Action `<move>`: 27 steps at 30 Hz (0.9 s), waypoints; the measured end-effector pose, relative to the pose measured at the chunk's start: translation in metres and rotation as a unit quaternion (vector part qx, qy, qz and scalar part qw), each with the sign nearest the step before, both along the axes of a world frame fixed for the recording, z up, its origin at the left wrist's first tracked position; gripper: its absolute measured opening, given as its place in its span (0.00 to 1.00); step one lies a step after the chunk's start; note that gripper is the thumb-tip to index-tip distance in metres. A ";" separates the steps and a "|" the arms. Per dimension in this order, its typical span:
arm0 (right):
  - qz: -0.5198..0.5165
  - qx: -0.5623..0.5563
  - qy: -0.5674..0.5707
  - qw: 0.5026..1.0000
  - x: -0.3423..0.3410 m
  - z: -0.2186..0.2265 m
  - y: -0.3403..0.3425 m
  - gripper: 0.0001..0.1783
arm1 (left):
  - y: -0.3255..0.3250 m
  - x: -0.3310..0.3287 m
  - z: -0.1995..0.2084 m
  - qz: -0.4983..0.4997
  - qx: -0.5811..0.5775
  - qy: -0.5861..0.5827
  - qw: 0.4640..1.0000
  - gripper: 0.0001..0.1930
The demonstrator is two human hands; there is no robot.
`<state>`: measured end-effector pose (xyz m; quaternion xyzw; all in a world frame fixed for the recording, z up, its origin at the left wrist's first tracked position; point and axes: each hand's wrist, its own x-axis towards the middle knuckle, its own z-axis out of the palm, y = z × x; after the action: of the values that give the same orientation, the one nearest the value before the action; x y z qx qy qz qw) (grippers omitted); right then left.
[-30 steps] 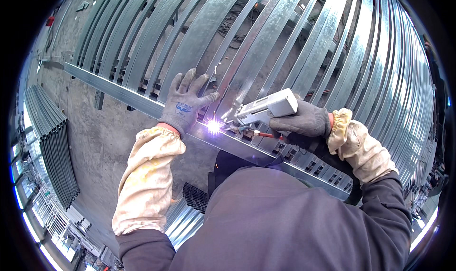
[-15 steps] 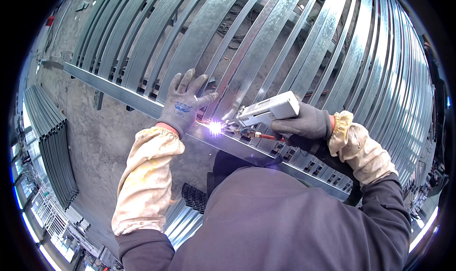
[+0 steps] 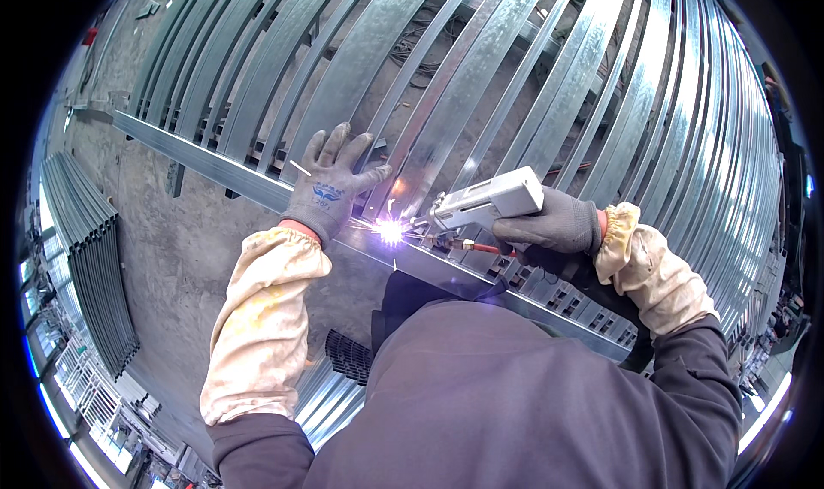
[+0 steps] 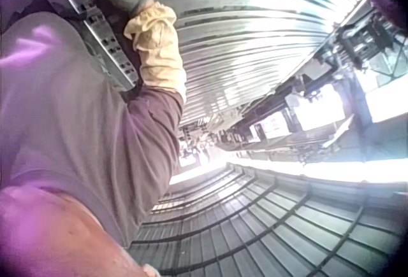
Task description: The person uses a handheld welding tool to join metal components of a large frame structure. They systematically move the tool along the seams, creating bright sparks and fusing the metal parts together in a workshop environment.
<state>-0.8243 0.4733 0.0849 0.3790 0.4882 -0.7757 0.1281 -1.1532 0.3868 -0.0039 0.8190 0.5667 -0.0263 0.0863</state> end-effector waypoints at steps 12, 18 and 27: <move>0.001 0.012 0.011 1.000 0.007 -0.004 -0.004 0.22 | 0.002 0.001 0.003 -0.011 -0.013 0.031 0.999 0.23; -0.005 -0.014 -0.006 1.000 0.009 0.001 -0.005 0.22 | 0.001 0.001 0.002 0.000 -0.013 0.001 1.000 0.23; 0.009 0.000 0.000 1.000 0.013 0.002 -0.006 0.22 | -0.001 0.000 0.001 -0.017 0.006 0.026 1.000 0.23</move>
<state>-0.8110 0.4674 0.0869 0.3744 0.4920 -0.7742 0.1353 -1.1533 0.3860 -0.0033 0.8278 0.5552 -0.0455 0.0667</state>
